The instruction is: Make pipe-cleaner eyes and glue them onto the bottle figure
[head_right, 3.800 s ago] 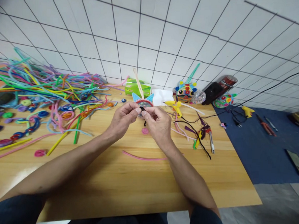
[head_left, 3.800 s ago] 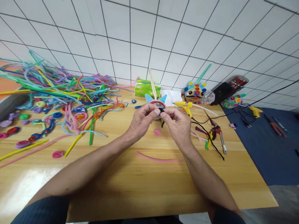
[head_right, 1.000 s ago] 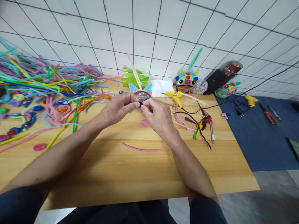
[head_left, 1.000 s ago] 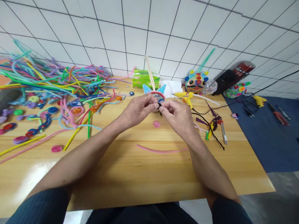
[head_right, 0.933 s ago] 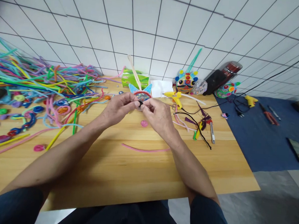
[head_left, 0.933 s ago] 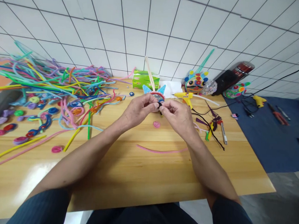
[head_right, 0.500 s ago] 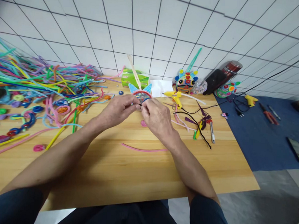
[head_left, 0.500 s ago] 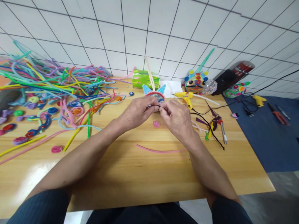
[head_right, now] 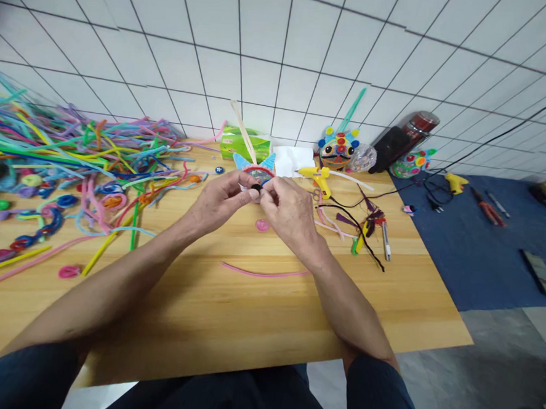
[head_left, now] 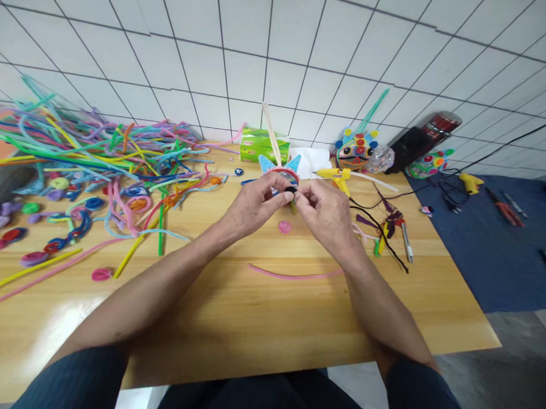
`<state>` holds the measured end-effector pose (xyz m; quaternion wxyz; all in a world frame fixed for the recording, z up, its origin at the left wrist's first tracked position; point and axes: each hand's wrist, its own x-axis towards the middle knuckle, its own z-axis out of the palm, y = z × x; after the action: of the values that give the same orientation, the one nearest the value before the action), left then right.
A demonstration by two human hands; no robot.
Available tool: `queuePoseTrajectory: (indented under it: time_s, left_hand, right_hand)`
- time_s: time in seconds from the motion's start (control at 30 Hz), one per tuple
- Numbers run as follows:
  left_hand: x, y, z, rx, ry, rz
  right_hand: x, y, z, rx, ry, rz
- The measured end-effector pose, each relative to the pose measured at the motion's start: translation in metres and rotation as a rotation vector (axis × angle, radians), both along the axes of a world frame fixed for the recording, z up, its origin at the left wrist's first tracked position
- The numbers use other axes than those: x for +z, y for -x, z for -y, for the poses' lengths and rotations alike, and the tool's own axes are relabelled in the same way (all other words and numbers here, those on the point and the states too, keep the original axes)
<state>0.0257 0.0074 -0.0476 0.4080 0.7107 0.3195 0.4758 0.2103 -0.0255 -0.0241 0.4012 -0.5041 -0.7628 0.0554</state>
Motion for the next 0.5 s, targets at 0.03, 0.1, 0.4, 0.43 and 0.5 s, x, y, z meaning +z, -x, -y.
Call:
queuePoseTrajectory:
  time_s: [0.03, 0.1, 0.4, 0.43, 0.5]
  left_hand:
    - [0.003, 0.003, -0.001, 0.028, -0.098, -0.088]
    - [0.008, 0.008, -0.002, 0.06, -0.247, -0.209]
    - [0.0, 0.0, 0.004, 0.05, 0.003, 0.093]
    - [-0.002, -0.003, 0.005, 0.037, 0.061, 0.166]
    - [-0.005, -0.006, 0.005, 0.011, 0.16, 0.267]
  right_hand:
    - [-0.001, 0.0, 0.0, 0.004, -0.027, 0.058]
    - [-0.002, 0.0, 0.001, 0.016, -0.06, 0.133]
    - [0.002, 0.004, 0.001, 0.042, 0.11, -0.195]
    - [0.002, 0.005, 0.001, 0.045, 0.139, -0.236]
    - [0.003, 0.005, 0.0, 0.058, 0.183, -0.286]
